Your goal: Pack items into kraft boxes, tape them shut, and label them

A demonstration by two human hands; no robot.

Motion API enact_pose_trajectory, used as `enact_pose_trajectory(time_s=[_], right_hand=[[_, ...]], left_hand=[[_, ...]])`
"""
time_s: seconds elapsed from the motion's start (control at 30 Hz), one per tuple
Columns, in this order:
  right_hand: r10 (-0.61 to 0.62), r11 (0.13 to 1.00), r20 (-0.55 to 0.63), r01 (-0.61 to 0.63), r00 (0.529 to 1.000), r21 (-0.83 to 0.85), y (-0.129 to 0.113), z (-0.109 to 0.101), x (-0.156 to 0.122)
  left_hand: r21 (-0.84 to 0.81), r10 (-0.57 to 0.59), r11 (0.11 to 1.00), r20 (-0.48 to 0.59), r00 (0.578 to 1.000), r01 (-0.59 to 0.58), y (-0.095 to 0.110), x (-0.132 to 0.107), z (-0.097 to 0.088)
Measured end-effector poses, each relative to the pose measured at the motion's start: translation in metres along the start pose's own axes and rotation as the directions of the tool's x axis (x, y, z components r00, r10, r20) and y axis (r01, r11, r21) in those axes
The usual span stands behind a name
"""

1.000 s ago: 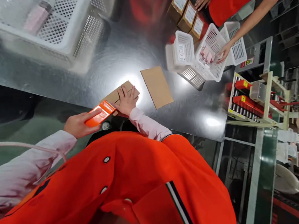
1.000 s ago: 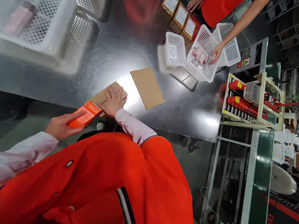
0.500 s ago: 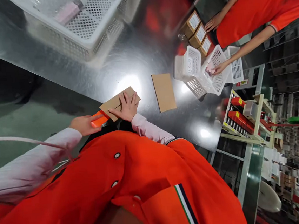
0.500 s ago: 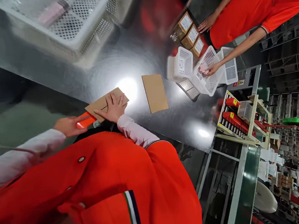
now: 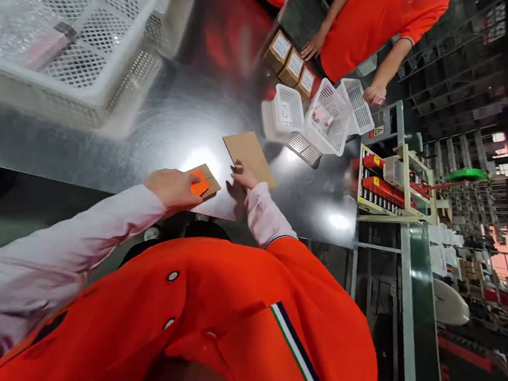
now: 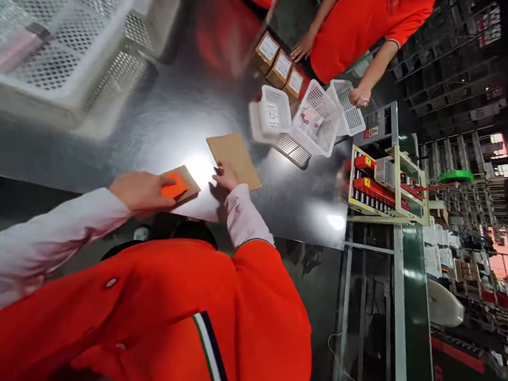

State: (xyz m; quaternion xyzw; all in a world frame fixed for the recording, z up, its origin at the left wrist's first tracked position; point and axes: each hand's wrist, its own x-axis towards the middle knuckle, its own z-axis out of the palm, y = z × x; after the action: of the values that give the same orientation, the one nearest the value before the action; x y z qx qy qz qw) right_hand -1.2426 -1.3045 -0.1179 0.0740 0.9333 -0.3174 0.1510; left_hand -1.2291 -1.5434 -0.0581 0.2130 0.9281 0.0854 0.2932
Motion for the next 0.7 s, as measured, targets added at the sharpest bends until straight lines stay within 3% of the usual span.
enact_pose_trajectory(time_s=[0.07,0.13,0.2,0.3,0.43,0.6,0.7], right_hand=[[-0.13,0.967,0.181,0.164,0.975,-0.193,0.005,-0.005,0.006],[-0.255,0.856,0.404,0.4,0.879,-0.329,0.001,0.008,0.013],[-0.334,0.757,0.509,0.548,0.793,-0.357,-0.008,0.028,0.02],[-0.402,0.709,0.52,0.615,0.754,-0.344,-0.02,0.048,0.024],[-0.408,0.725,0.533,0.618,0.742,-0.305,-0.024,0.044,0.023],[-0.469,0.734,0.541,0.649,0.698,-0.2,-0.023,0.051,0.028],[-0.53,0.735,0.491,0.663,0.691,-0.139,-0.021,0.064,0.031]], left_hand=[[0.032,0.0,0.999,0.067,0.998,-0.002,0.017,0.015,-0.011],[0.051,0.017,0.998,0.105,0.994,-0.022,0.02,0.024,-0.014],[0.054,0.039,0.998,0.128,0.991,-0.046,0.013,0.028,-0.013],[0.028,0.059,0.998,0.148,0.987,-0.064,-0.01,0.018,-0.009],[0.031,-0.028,0.999,0.195,0.98,0.022,-0.067,-0.029,0.011],[0.0,-0.186,0.98,0.328,0.926,0.197,-0.129,-0.084,0.065],[-0.12,-0.207,0.963,0.244,0.947,0.241,-0.139,-0.095,0.099]])
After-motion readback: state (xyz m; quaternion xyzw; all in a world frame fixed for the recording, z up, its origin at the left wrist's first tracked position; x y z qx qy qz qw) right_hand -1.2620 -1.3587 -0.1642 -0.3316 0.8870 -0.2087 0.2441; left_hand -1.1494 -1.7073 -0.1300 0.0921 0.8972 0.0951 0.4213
